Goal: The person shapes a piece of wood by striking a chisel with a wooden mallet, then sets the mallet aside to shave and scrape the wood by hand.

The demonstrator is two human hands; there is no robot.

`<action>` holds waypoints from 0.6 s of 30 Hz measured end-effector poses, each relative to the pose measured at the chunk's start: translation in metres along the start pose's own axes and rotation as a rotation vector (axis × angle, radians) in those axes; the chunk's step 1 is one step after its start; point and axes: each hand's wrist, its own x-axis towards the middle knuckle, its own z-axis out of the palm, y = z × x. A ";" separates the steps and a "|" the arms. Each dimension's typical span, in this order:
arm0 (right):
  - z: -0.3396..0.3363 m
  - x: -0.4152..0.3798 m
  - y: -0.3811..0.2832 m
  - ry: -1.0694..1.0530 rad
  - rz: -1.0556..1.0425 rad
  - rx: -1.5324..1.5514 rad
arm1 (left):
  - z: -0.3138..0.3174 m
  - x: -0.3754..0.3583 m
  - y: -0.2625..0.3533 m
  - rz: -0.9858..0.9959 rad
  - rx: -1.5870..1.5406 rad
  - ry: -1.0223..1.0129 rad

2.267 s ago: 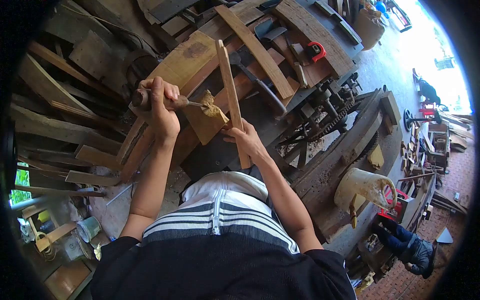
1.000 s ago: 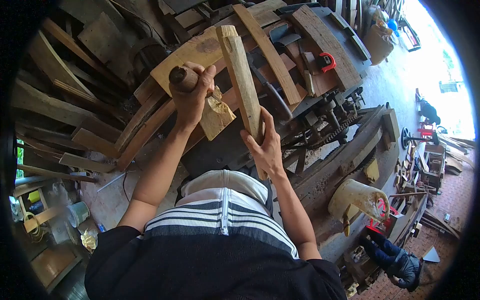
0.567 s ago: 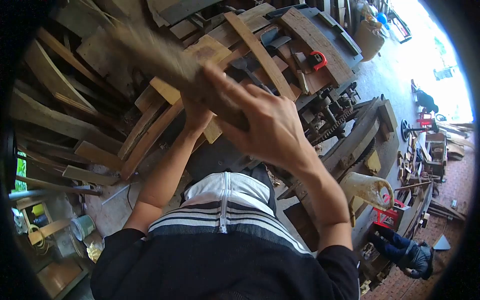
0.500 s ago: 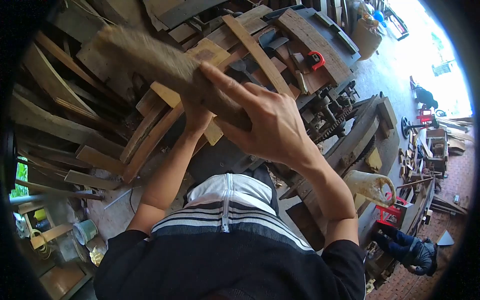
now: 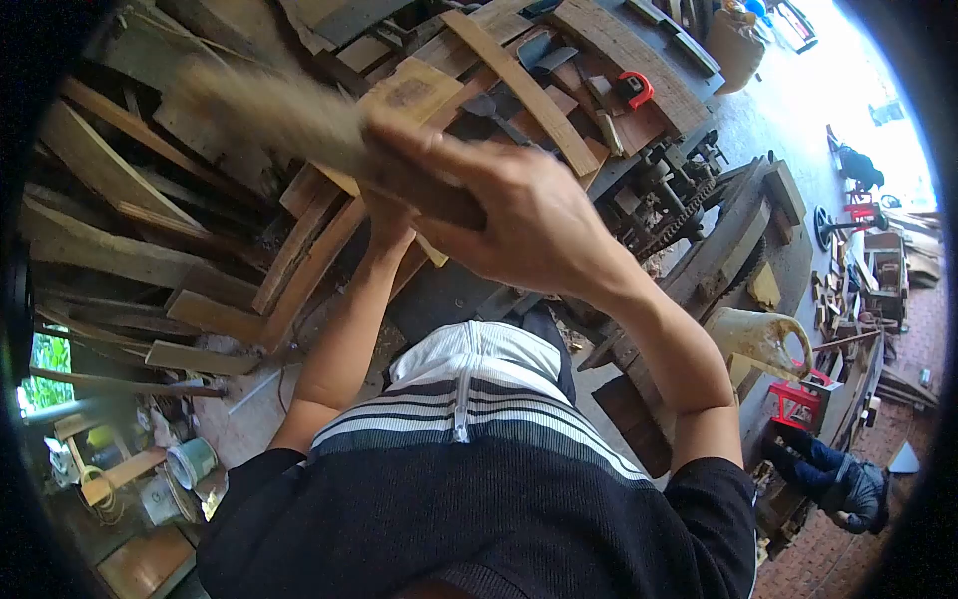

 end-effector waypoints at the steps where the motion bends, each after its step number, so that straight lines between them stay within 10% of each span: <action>1: 0.008 0.000 0.006 -0.077 0.062 -0.132 | -0.002 0.004 0.000 0.049 0.223 -0.108; 9: 0.043 -0.029 0.060 0.347 0.182 0.192 | -0.009 0.023 0.042 -0.087 -0.234 0.316; 18: 0.085 -0.067 0.088 0.315 0.512 0.425 | 0.000 0.025 0.034 -0.152 -0.055 0.272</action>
